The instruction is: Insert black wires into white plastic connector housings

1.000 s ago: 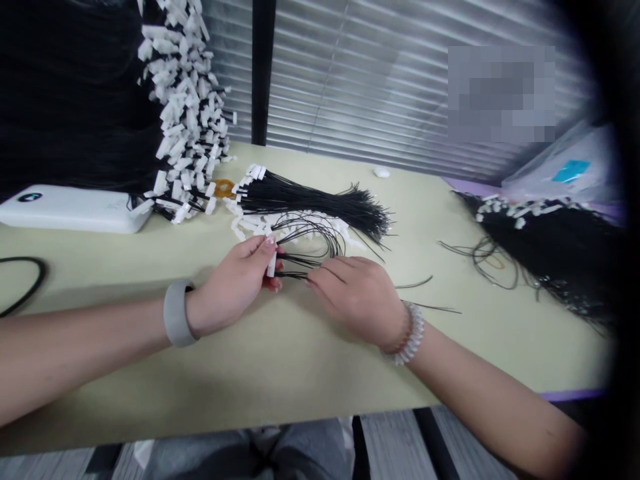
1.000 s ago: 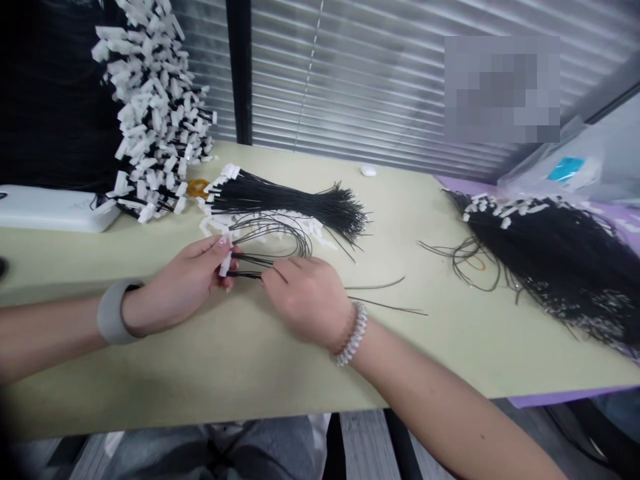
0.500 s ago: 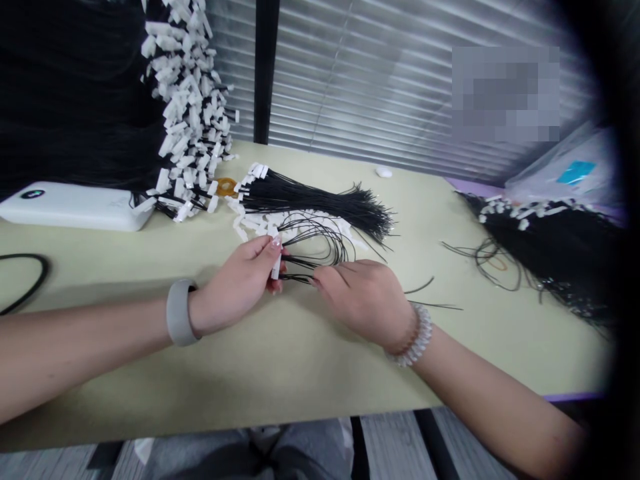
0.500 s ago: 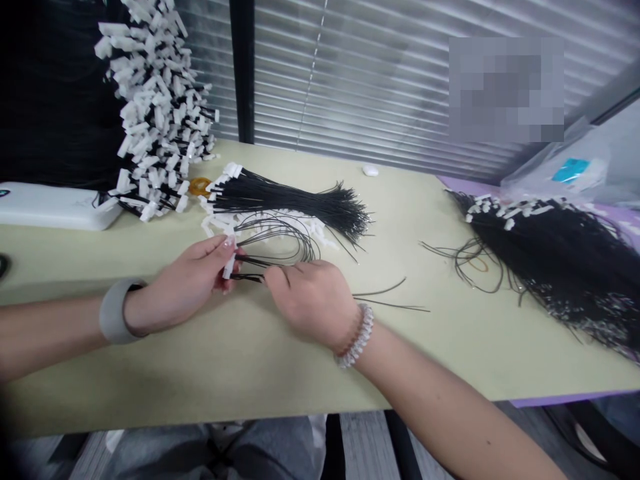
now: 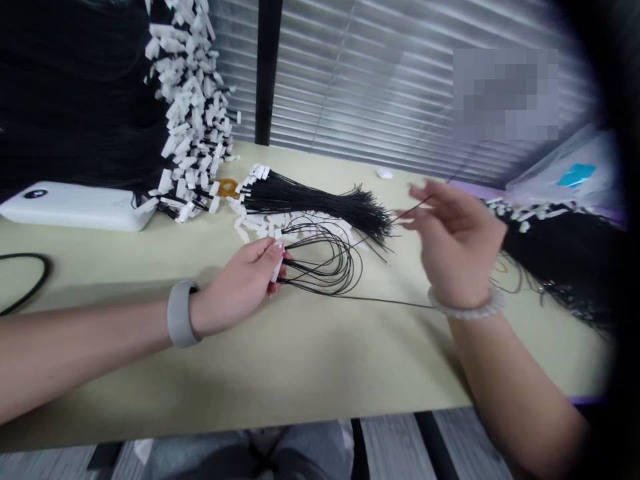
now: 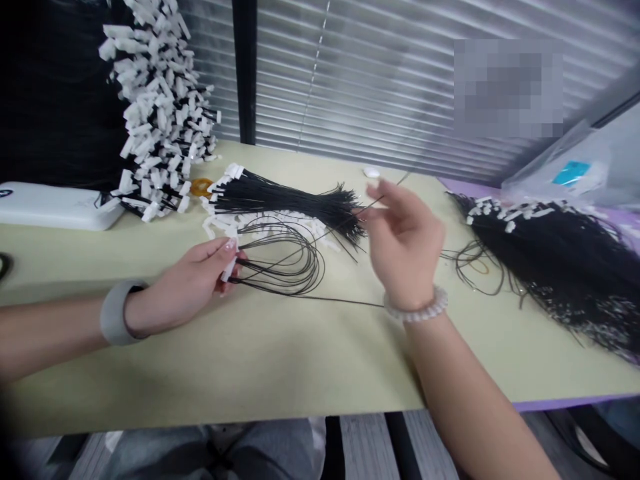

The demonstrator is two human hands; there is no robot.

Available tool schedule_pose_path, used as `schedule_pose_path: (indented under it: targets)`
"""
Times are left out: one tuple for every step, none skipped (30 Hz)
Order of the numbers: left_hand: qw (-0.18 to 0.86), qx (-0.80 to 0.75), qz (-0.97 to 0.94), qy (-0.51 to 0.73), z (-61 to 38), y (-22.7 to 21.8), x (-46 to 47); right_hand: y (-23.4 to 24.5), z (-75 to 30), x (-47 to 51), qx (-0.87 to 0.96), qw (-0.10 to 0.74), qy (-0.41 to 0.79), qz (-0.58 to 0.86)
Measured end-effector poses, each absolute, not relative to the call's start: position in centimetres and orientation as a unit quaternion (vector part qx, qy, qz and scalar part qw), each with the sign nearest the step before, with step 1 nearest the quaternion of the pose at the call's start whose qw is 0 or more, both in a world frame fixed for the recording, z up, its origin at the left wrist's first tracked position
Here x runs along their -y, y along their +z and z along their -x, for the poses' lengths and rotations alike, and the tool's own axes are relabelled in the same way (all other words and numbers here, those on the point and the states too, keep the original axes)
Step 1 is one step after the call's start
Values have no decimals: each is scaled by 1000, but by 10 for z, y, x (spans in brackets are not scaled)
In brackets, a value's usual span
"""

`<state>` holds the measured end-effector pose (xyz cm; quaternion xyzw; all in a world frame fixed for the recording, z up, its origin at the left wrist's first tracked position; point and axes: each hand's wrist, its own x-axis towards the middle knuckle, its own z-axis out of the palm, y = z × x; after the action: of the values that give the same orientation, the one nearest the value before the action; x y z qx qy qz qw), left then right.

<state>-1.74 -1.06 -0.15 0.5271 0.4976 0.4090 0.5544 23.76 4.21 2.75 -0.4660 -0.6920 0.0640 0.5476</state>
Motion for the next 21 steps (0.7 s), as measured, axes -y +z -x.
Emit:
schedule_pose_path:
  targets:
    - [554, -498, -530, 407, 17, -1, 11, 29, -242, -47, 659, 588, 120, 453]
    - [552, -499, -532, 404, 17, -1, 11, 30, -245, -50, 631, 618, 164, 439]
    - [551, -499, -534, 402, 18, -1, 11, 31, -248, -53, 610, 636, 198, 428]
    - [552, -500, -535, 400, 18, -1, 11, 31, -249, -55, 594, 649, 221, 421]
    - [552, -501, -534, 399, 18, -1, 11, 30, -249, -55, 585, 654, 232, 419]
    - [551, -502, -533, 399, 18, -1, 11, 29, -248, -54, 587, 649, 240, 419]
    - [550, -504, -533, 400, 17, -1, 11, 28, -245, -52, 601, 630, 253, 422]
    - [549, -504, -534, 400, 17, -1, 11, 27, -241, -48, 621, 602, 268, 425]
    - [548, -503, -535, 400, 17, 0, 11, 26, -235, -43, 645, 566, 283, 428]
    - [549, -501, -537, 399, 16, 0, 11, 24, -228, -37, 671, 529, 292, 430]
    - [548, -500, -538, 399, 16, 1, 11, 23, -220, -30, 698, 493, 291, 430]
    - [548, -501, -540, 397, 16, 2, 12, 22, -212, -23, 724, 462, 276, 432]
    - [546, -503, -541, 395, 15, 3, 12, 21, -204, -17, 749, 438, 246, 432]
    - [544, -507, -541, 392, 15, 3, 12, 21, -196, -11, 773, 417, 211, 429]
    - [542, -511, -542, 388, 14, 4, 13, 20, -189, -6, 794, 399, 179, 422]
    - [540, -516, -544, 383, 14, 5, 13, 20, -184, -3, 812, 386, 151, 412]
    - [538, -519, -547, 377, 13, 5, 13, 20, -180, 0, 825, 375, 132, 402]
    - [536, -522, -550, 372, 13, 6, 13, 20, -177, 2, 834, 369, 121, 392]
    - [533, -524, -553, 369, 13, 6, 13, 20, -176, 3, 841, 365, 115, 383]
    - [531, -525, -556, 364, 13, 7, 14, 20, -175, 3, 846, 361, 113, 376]
    - [531, -526, -558, 362, 13, 7, 14, 20, -176, 3, 849, 359, 114, 372]
